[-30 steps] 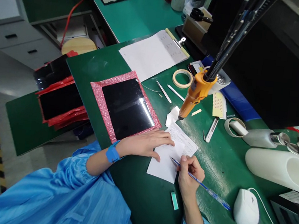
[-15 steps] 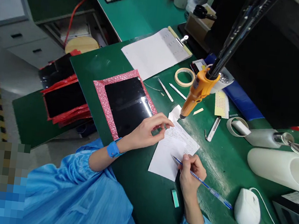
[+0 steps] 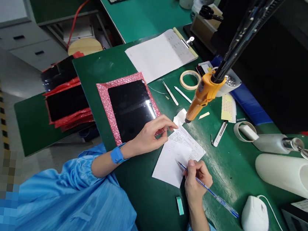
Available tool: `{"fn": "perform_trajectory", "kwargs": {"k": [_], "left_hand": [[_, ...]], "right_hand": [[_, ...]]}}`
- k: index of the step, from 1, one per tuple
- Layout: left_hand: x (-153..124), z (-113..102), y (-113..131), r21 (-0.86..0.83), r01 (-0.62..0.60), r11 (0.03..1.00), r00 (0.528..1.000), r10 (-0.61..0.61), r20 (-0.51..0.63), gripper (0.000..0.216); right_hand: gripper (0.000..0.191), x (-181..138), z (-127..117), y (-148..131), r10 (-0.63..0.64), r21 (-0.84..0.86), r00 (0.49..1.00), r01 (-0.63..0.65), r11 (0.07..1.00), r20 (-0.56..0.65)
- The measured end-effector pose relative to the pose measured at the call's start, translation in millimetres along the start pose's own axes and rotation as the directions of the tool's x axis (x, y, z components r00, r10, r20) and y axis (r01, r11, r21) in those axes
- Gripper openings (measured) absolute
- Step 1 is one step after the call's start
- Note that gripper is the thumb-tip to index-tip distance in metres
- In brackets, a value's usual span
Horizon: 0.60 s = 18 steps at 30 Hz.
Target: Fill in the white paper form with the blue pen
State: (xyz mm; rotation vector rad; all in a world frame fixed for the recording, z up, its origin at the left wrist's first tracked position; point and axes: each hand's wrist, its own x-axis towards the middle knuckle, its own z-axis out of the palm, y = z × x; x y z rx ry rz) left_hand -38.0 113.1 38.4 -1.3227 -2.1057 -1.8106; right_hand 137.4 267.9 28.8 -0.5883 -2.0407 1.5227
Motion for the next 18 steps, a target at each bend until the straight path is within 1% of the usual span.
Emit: {"fn": "perform_trajectory", "kwargs": {"k": [8,18], "left_hand": [[-0.3,0.6,-0.2,0.024,-0.015,1.000,1.000,0.015,0.005,0.056],[-0.6,1.6,1.9,0.089,-0.026,0.996,1.000,0.025,0.012,0.056]], "right_hand": [[0.062,-1.3,-0.8,2.9,0.003,-0.005,1.000,-0.003,1.000,-0.002],[0.062,-1.7,-1.3,2.3,0.017,-0.015,1.000,-0.017,1.000,-0.007]]}}
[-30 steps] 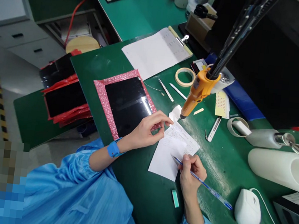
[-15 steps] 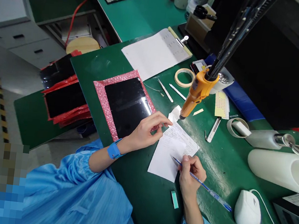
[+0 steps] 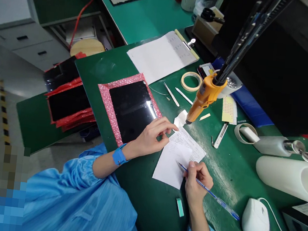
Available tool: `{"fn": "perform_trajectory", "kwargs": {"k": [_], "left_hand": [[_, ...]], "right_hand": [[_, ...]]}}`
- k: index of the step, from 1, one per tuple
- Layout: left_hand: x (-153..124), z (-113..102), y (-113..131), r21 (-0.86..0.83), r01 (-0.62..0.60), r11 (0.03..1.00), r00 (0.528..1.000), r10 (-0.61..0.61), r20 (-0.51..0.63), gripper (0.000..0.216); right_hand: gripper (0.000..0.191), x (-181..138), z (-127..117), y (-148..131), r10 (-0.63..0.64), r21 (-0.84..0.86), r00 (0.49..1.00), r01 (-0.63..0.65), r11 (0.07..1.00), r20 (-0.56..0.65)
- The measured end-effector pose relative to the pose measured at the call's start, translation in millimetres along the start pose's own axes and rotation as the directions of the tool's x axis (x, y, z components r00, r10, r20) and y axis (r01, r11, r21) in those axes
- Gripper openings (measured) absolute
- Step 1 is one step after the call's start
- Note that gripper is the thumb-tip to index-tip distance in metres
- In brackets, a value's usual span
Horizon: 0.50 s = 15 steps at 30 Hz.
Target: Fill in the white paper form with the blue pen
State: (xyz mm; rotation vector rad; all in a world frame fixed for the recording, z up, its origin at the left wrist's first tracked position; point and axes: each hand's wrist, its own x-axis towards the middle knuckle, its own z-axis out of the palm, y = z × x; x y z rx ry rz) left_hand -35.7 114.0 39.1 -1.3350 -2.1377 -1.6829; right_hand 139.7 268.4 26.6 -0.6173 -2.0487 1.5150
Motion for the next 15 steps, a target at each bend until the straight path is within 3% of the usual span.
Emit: {"fn": "perform_trajectory", "kwargs": {"k": [15], "left_hand": [[-0.4,-1.0,-1.0,0.087,-0.001,0.996,1.000,-0.001,0.024,0.052]], "right_hand": [[0.066,0.7,0.6,-1.3,0.009,-0.022,1.000,-0.009,1.000,0.003]]}}
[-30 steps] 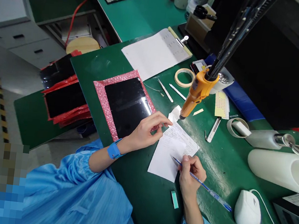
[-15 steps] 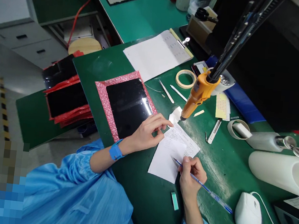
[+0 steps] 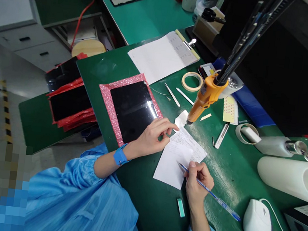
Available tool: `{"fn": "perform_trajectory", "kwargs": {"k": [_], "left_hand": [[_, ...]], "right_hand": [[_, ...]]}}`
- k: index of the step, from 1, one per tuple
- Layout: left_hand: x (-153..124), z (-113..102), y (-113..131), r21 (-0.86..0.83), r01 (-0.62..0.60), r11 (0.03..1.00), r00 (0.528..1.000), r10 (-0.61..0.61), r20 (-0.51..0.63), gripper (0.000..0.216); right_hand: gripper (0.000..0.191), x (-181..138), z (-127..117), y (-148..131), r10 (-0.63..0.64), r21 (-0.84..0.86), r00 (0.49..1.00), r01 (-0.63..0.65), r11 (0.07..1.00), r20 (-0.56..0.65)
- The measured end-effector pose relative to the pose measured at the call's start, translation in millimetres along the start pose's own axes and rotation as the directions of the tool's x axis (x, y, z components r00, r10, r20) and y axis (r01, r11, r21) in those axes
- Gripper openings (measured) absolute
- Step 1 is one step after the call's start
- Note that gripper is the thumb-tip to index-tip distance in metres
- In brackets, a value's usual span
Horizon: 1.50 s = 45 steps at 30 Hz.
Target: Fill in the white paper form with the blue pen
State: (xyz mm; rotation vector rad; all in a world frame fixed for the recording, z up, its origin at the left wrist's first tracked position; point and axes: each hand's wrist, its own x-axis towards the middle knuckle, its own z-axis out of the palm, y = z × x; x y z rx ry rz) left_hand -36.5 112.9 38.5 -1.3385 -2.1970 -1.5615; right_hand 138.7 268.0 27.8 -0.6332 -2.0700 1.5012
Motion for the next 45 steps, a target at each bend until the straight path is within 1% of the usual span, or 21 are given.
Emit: {"fn": "perform_trajectory", "kwargs": {"k": [4,6,7,9,12,15,18,20,24,30,35,40,45], "left_hand": [[1.1,-1.5,0.8,-0.022,-0.005,1.000,0.997,0.006,0.071,0.051],[0.9,-3.2,2.0,-0.038,-0.026,0.999,0.990,0.031,0.140,0.051],[0.4,-4.2,2.7,-0.049,-0.037,0.998,0.980,0.046,0.193,0.051],[-1.7,-6.2,3.6,-0.067,-0.048,0.997,0.945,0.067,0.320,0.052],[-6.7,-7.9,2.6,-0.046,-0.032,0.998,0.869,0.051,0.492,0.056],[-12.0,-7.8,-1.9,0.018,-0.046,0.999,0.823,0.028,0.568,0.065],[-15.5,-6.6,-7.6,0.056,-0.106,0.993,0.811,0.053,0.583,0.074],[-16.7,-5.7,-10.3,0.061,-0.123,0.990,0.807,0.064,0.587,0.076],[-16.3,-5.3,-11.1,0.057,-0.098,0.994,0.805,0.045,0.592,0.078],[-13.1,-7.3,-7.1,0.070,-0.091,0.993,0.795,0.030,0.605,0.082],[-13.2,-7.1,-7.8,0.053,-0.087,0.995,0.790,0.037,0.612,0.085],[-14.0,-6.7,-9.8,0.047,-0.090,0.995,0.797,0.044,0.602,0.085],[-12.8,-7.1,-11.5,0.019,-0.074,0.997,0.788,0.046,0.614,0.086]], "right_hand": [[0.065,0.2,-0.7,-0.6,-0.009,-0.006,1.000,0.010,1.000,0.012],[0.064,0.0,-0.4,-1.0,-0.018,-0.011,1.000,0.018,1.000,0.013],[0.064,-0.1,-0.1,-1.2,-0.024,-0.013,1.000,0.024,1.000,0.012],[0.064,-0.3,0.4,-1.7,-0.038,-0.018,0.999,0.038,0.999,0.010],[0.062,0.0,0.7,-2.6,-0.058,-0.025,0.998,0.058,0.998,0.008],[0.062,0.4,0.4,-2.7,-0.074,-0.029,0.997,0.075,0.997,0.015],[0.061,-0.1,-0.1,-0.7,-0.079,-0.035,0.996,0.081,0.996,0.033],[0.060,-1.1,-0.5,1.8,-0.080,-0.045,0.996,0.082,0.996,0.041],[0.056,-4.4,-1.8,7.7,-0.089,-0.066,0.995,0.093,0.994,0.055],[0.049,-6.3,-3.9,11.8,-0.122,-0.081,0.989,0.129,0.988,0.088],[0.048,-3.5,-2.5,8.9,-0.173,-0.083,0.978,0.183,0.980,0.116],[0.047,-0.9,-0.7,4.6,-0.234,-0.075,0.963,0.245,0.967,0.132],[0.041,-0.4,-1.5,1.9,-0.261,-0.081,0.952,0.276,0.958,0.158]]}}
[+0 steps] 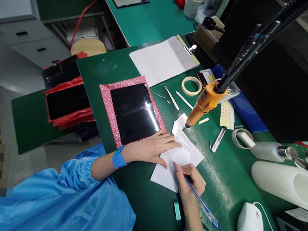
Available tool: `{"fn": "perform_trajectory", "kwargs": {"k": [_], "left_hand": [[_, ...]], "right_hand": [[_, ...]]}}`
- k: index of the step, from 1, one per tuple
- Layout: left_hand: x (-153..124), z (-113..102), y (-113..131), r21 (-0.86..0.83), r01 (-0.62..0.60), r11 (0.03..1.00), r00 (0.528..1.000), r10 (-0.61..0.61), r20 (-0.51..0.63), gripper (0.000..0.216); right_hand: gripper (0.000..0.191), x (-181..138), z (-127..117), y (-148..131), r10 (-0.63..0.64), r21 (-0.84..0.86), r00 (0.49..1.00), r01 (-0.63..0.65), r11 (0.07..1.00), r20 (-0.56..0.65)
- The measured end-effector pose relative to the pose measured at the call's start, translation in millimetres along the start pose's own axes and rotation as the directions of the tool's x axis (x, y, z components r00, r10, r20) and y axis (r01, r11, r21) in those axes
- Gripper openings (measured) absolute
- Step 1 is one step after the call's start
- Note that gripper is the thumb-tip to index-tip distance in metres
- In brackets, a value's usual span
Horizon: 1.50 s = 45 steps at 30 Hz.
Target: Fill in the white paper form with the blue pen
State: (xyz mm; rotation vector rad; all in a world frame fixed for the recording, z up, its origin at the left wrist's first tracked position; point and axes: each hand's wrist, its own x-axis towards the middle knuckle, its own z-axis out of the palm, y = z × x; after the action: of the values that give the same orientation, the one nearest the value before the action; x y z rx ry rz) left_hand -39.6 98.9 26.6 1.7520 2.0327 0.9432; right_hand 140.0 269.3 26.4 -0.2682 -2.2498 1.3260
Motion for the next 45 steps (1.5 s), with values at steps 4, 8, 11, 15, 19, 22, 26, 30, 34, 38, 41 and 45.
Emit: {"fn": "perform_trajectory", "kwargs": {"k": [4,8,11,15,19,22,26,30,34,38,41,45], "left_hand": [[0.3,0.0,0.2,-0.009,-0.006,1.000,1.000,0.006,-0.006,0.087],[0.8,0.4,0.9,0.041,-0.023,0.999,0.998,0.025,-0.049,0.080],[1.3,0.3,0.3,0.056,-0.039,0.998,0.996,0.043,-0.082,0.077],[1.3,-0.7,-0.4,0.051,-0.033,0.998,0.995,0.038,-0.096,0.081],[-0.2,-0.7,-0.4,0.075,-0.027,0.997,0.997,0.033,-0.077,0.090],[-1.1,0.4,-0.2,0.083,-0.012,0.996,0.998,0.017,-0.064,0.098],[-1.2,0.5,0.9,0.075,0.017,0.997,0.999,-0.014,-0.031,0.091],[-1.0,-2.0,3.2,0.053,0.070,0.996,0.997,-0.071,0.016,0.092],[-0.1,-5.9,6.2,-0.004,0.118,0.993,0.992,-0.118,0.041,0.086],[1.1,-10.4,8.6,-0.038,0.154,0.987,0.987,-0.152,0.048,0.076],[1.4,-12.5,9.6,-0.029,0.156,0.987,0.986,-0.154,0.060,0.075],[1.2,-12.4,9.2,-0.013,0.142,0.990,0.988,-0.141,0.061,0.076]], "right_hand": [[0.036,-0.2,0.9,-0.2,-0.023,-0.001,1.000,0.023,1.000,0.001],[0.032,-0.2,1.9,-0.5,-0.048,0.007,0.999,0.048,0.999,0.002],[0.027,0.6,0.8,-1.8,-0.052,0.006,0.999,0.052,0.999,0.006],[0.026,3.0,-1.3,-3.1,-0.056,0.000,0.998,0.056,0.998,0.015],[0.025,3.8,-1.6,-2.5,-0.042,-0.008,0.999,0.042,0.999,0.009],[0.025,2.7,-0.7,-0.8,-0.020,-0.013,1.000,0.020,1.000,-0.001],[0.024,1.7,0.5,1.8,0.008,-0.018,1.000,-0.009,1.000,-0.019],[0.021,3.1,1.5,-0.3,0.034,-0.028,0.999,-0.035,0.999,-0.027],[0.020,6.2,5.5,-6.8,0.074,-0.044,0.997,-0.075,0.996,-0.028],[0.029,13.3,14.0,-7.6,0.109,-0.025,0.993,-0.110,0.994,-0.036],[0.037,20.4,20.4,-1.8,0.142,0.003,0.989,-0.142,0.990,-0.032],[0.039,25.8,24.4,6.6,0.179,0.044,0.983,-0.177,0.983,-0.030]]}}
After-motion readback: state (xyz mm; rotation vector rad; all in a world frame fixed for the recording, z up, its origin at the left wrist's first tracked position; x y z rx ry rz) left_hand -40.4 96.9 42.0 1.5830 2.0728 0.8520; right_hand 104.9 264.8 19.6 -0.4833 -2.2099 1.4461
